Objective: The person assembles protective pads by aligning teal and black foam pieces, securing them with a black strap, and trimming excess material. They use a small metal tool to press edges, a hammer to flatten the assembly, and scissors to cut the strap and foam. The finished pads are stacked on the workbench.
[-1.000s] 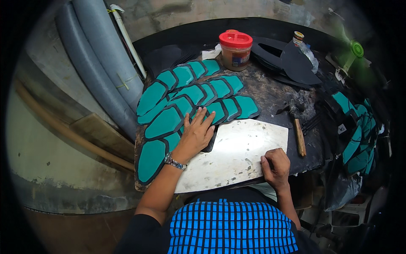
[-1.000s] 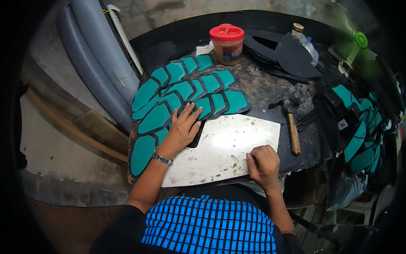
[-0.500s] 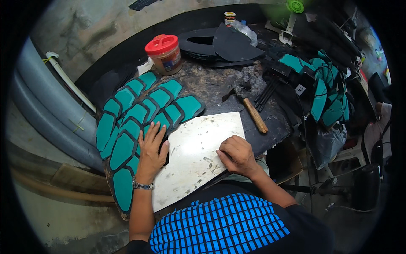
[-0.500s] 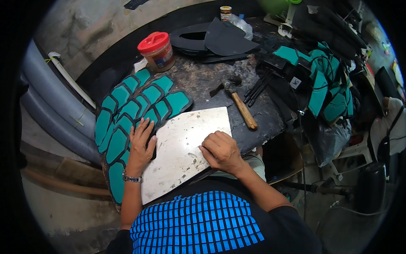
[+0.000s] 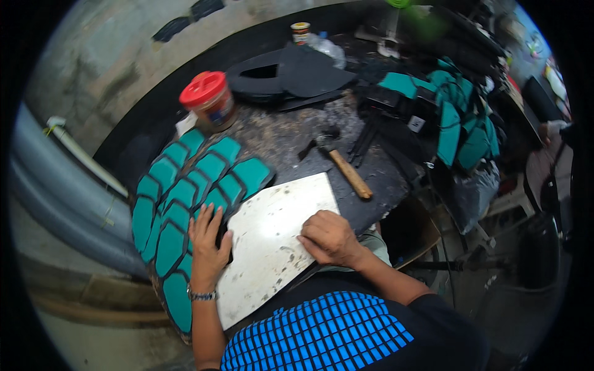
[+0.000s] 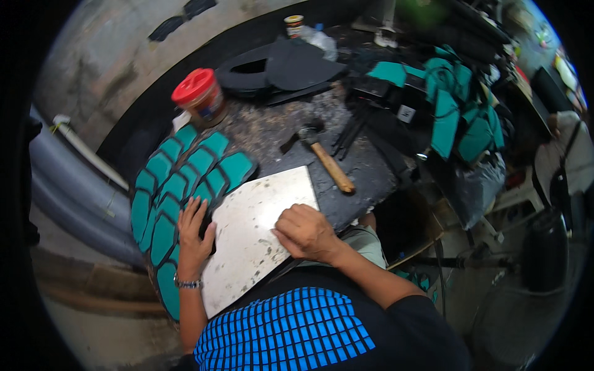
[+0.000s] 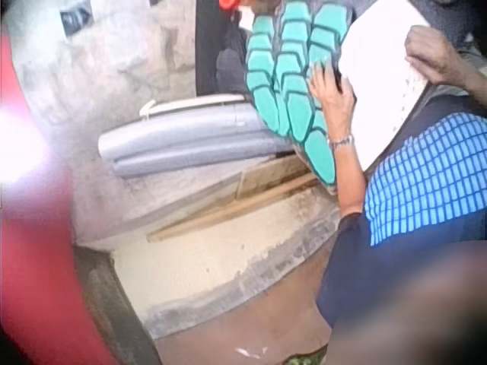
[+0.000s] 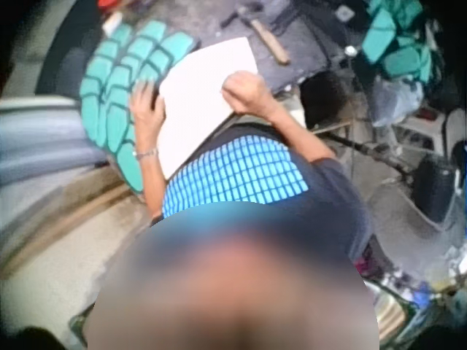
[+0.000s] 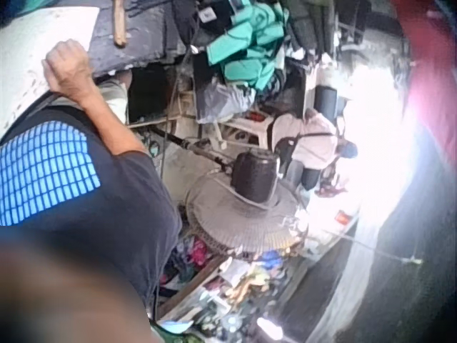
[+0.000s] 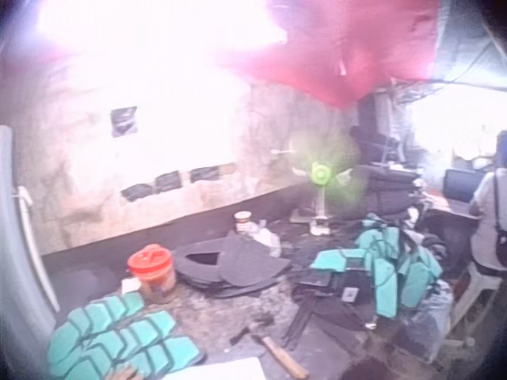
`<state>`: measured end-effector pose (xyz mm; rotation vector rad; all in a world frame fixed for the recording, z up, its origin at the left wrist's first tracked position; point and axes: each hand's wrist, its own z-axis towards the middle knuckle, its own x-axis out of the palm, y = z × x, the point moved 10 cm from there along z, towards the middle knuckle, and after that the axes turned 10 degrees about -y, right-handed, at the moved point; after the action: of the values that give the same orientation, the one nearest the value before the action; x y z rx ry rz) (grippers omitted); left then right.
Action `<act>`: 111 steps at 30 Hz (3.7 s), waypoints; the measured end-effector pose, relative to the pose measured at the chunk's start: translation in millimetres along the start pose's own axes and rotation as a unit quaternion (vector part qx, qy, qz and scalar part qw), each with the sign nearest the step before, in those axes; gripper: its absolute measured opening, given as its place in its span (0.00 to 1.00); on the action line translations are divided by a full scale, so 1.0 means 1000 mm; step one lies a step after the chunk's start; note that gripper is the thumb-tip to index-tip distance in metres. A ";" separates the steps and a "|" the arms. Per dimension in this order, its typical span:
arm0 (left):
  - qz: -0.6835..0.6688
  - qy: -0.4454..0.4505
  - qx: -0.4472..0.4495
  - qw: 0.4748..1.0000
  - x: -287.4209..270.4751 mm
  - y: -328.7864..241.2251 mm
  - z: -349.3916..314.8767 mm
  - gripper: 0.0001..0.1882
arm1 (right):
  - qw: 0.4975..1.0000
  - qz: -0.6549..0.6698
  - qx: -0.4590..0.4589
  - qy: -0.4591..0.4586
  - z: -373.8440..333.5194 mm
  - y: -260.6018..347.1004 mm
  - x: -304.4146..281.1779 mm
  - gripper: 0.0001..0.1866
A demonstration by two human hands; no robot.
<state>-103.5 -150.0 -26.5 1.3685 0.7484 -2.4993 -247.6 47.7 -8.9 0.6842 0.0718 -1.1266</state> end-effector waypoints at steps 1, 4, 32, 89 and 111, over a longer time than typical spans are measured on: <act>0.002 0.002 0.004 1.000 0.000 -0.002 0.000 0.28 | 1.000 0.004 0.004 0.002 -0.001 -0.001 0.000 0.08; 0.009 -0.001 0.017 1.000 -0.003 -0.007 0.001 0.28 | 1.000 0.011 0.010 -0.004 -0.003 -0.002 -0.002 0.09; -0.113 0.104 0.236 0.960 0.053 -0.145 -0.003 0.32 | 0.995 0.057 0.035 -0.073 -0.013 -0.014 -0.008 0.10; -0.200 0.009 0.232 0.952 0.039 -0.143 0.013 0.25 | 0.917 -0.334 0.219 -0.006 0.166 -0.232 0.018 0.33; -0.427 -0.049 0.013 0.903 0.036 -0.094 0.021 0.33 | 0.941 -0.271 -0.158 -0.123 0.156 -0.060 0.005 0.23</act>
<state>-176.4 -78.2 -14.7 1.0301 1.5641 -3.1675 -340.0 -55.4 85.5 0.2290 0.2341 -1.6790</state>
